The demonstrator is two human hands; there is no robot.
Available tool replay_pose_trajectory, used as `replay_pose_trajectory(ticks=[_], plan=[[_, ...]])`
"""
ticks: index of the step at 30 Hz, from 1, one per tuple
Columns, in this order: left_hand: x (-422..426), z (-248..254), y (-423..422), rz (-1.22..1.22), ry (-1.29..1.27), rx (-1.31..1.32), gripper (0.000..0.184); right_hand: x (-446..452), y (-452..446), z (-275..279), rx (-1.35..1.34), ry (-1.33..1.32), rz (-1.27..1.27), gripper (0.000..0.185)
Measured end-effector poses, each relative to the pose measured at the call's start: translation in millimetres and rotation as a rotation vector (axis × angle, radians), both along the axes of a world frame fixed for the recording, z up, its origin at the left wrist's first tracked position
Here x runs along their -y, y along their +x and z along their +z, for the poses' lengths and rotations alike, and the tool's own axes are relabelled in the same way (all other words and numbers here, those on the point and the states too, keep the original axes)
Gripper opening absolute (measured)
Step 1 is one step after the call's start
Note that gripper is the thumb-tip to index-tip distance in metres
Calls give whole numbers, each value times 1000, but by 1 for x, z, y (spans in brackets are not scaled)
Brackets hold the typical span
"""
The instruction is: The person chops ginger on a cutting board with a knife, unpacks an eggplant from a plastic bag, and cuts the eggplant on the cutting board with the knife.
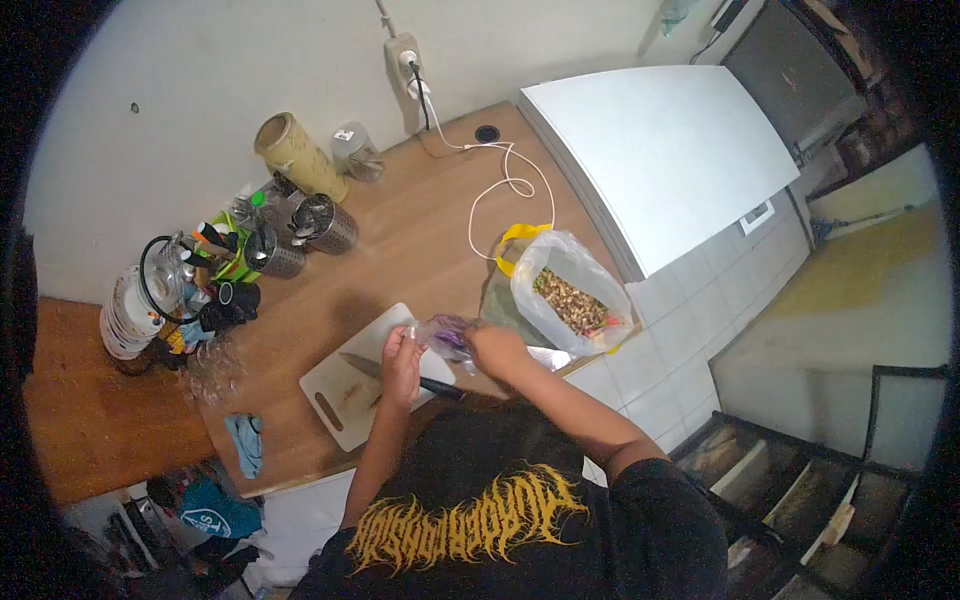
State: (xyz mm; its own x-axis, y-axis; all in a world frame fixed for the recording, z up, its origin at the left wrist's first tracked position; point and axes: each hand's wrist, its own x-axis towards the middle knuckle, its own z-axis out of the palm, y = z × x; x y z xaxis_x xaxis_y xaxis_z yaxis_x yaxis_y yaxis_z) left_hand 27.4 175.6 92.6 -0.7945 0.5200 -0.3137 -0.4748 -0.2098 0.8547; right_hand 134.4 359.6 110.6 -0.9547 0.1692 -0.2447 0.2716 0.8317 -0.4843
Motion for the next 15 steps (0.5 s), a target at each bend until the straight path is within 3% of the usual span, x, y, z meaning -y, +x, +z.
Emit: replay_pose_trajectory(ticks=[5,7,11,15], plan=[[-5,18,1,97,107,144,14,-1,-8,6,-103,54,-82,20],[-3,13,-2,64,120,165,15,3,-13,11,45,105,-159,25],[-5,21,-1,21,85,181,21,12,-21,12,100,101,-217,30],[9,2,-8,-69,-27,77,26,22,-30,-17,-145,94,-73,34]])
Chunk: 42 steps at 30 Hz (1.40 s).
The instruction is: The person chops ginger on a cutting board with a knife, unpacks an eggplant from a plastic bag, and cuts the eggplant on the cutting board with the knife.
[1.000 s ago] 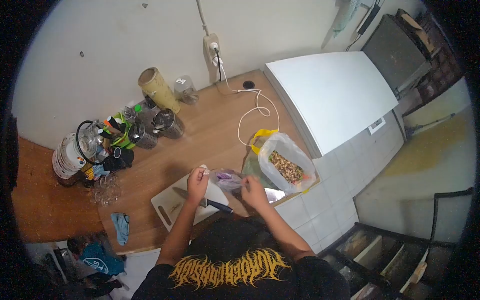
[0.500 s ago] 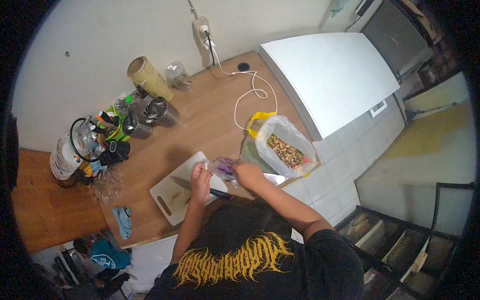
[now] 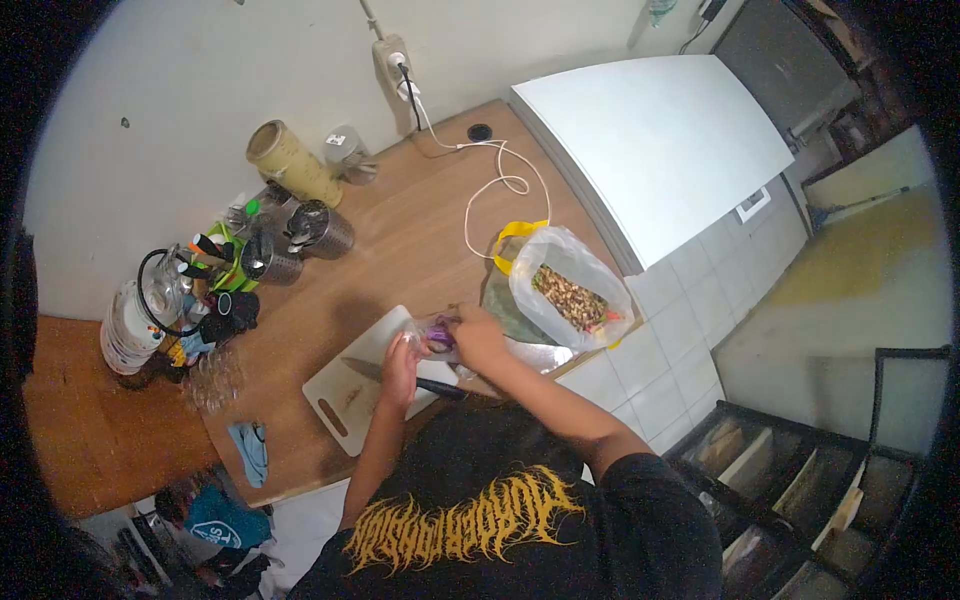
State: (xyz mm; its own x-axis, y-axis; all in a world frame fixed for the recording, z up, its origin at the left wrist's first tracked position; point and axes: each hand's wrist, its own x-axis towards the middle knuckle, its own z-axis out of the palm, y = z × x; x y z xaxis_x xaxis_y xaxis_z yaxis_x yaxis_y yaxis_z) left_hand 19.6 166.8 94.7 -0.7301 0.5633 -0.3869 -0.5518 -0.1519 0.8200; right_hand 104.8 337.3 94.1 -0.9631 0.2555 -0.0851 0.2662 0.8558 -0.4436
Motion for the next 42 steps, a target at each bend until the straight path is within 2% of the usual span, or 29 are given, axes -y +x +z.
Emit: replay_pose_trajectory(ticks=[2,5,8,10,14,16,18,20,26,31,33,34,36,37,42], plan=[[7,-9,-2,-99,-41,-81,30,6,-7,-9,-56,23,35,35],[7,21,2,-181,-176,-207,31,12,-12,-17,-98,111,69,37],[9,20,7,-41,-62,-113,26,11,-14,-9,-252,108,109,36],[13,18,8,4,-54,-135,21,6,-5,4,-283,-133,56,37],[26,12,7,19,-24,-174,13,-12,20,34,-392,-306,11,34],[29,11,8,31,-25,-171,11,-21,25,50,-417,-580,-80,32],[30,9,10,32,-24,-164,10,-22,32,71,-401,-585,-173,33],[32,6,14,9,-35,-168,8,-32,38,82,-268,-620,-238,33],[34,17,22,-103,-105,-204,8,-39,46,97,-281,-578,-163,33],[38,13,22,-156,-152,-233,8,-29,44,93,-315,-626,-165,36],[37,13,23,-152,-161,-235,7,-22,39,80,-419,-851,-382,40],[36,11,22,-110,-165,-239,7,-23,35,70,-423,-849,-380,40],[36,9,20,-72,-170,-253,7,-24,20,64,-536,-1241,-443,41],[36,9,19,-52,-185,-262,7,-22,15,75,-537,-1357,-465,36],[37,0,16,-26,-182,-277,7,-17,-25,32,-534,-1238,-523,35]])
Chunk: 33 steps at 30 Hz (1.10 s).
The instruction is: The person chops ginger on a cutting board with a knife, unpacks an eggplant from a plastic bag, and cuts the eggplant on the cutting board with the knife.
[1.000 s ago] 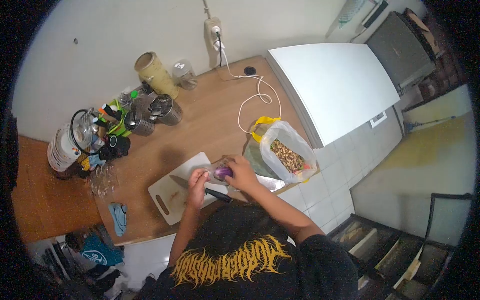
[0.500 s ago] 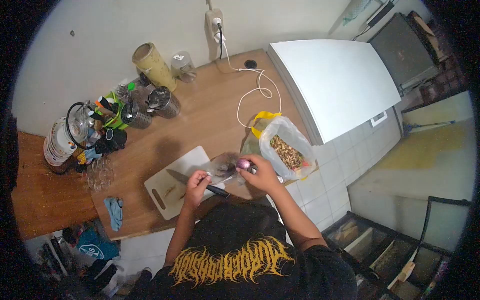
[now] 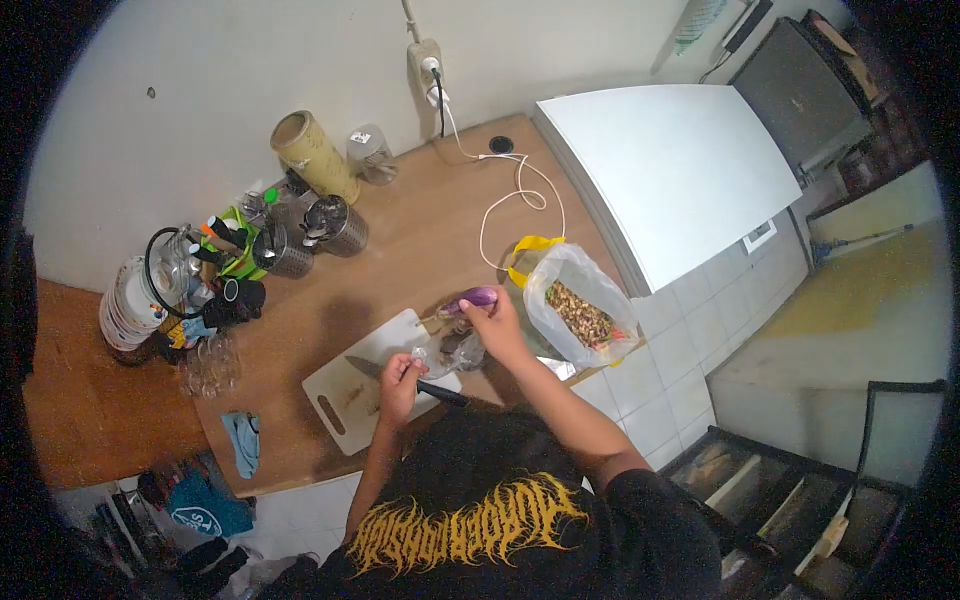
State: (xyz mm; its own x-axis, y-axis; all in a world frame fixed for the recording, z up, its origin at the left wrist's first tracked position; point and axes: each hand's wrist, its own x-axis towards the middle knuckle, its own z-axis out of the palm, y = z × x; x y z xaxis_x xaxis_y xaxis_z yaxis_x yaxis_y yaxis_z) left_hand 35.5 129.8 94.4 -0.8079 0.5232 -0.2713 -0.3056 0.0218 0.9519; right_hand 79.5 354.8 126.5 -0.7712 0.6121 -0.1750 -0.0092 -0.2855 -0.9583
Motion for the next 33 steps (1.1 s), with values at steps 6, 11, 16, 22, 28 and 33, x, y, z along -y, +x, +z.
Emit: replay_pose_trajectory(ticks=[6,11,16,22,28,33], plan=[[3,11,3,-28,-98,28,12,5,-27,-74,391,-118,86,39],[8,13,6,-8,-84,38,9,10,22,-11,365,734,437,47],[6,0,7,-11,-95,13,8,0,64,12,362,1201,593,41],[7,-8,-5,-65,-188,-219,10,-12,79,8,519,1114,647,22],[-10,10,-9,-201,-147,-616,9,-9,69,21,-267,1253,509,15],[-34,31,1,-196,86,-64,9,6,59,-5,44,507,598,13]])
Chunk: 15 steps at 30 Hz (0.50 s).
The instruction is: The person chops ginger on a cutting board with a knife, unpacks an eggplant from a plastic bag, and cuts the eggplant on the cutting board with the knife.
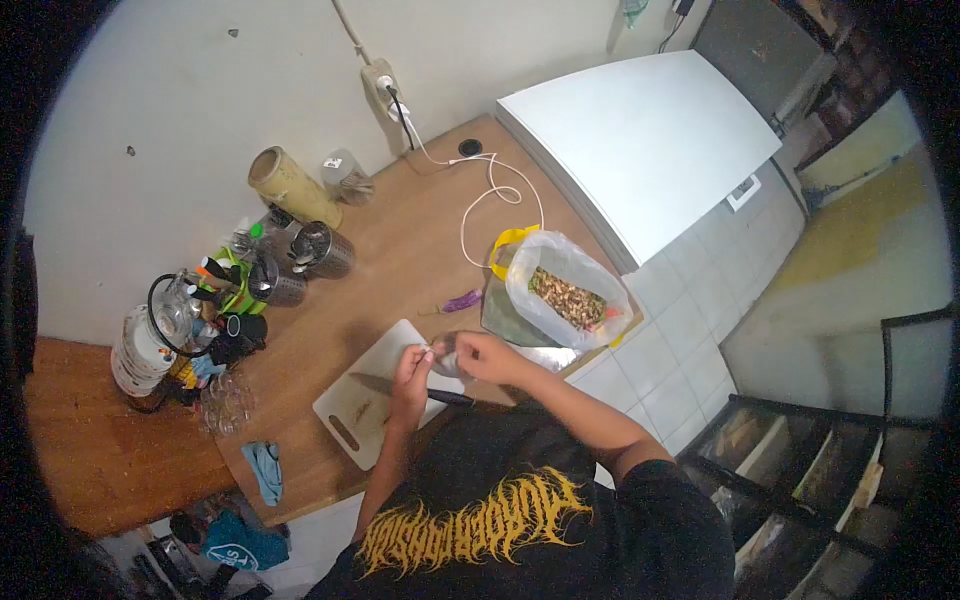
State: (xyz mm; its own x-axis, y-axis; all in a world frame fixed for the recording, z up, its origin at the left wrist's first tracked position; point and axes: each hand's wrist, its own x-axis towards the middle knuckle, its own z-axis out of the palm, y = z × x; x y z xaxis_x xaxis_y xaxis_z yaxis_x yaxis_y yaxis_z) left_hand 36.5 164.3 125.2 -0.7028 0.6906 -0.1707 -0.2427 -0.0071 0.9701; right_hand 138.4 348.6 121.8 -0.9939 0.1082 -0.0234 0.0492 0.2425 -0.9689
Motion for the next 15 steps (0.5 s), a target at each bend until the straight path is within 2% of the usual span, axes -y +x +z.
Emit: replay_pose_trajectory(ticks=[1,2,3,5,6,7,9,11,13,15], plan=[[-3,-9,-1,-16,18,18,12,2,-6,-10,52,-276,-166,12],[-6,-18,-1,-32,36,37,16,4,-14,-21,71,-378,-301,11],[-9,-24,-1,-28,41,32,16,5,-20,-21,67,-373,-297,11],[-16,-36,2,-93,49,-22,22,2,-27,-21,51,-499,-533,11],[-15,-45,5,-110,27,-20,24,-1,-27,-29,112,-511,-548,14],[-16,-46,8,-112,30,-24,24,0,-28,-35,107,-509,-549,14],[-16,-52,13,-137,21,3,26,3,-28,-46,277,-236,-503,18],[-15,-63,12,-140,-11,-21,26,6,-25,-57,219,-317,-432,23],[-15,-63,12,-128,32,-11,20,4,-17,-68,279,-631,-111,23],[-15,-61,13,-92,26,45,19,-1,-12,-79,294,-642,-34,24]])
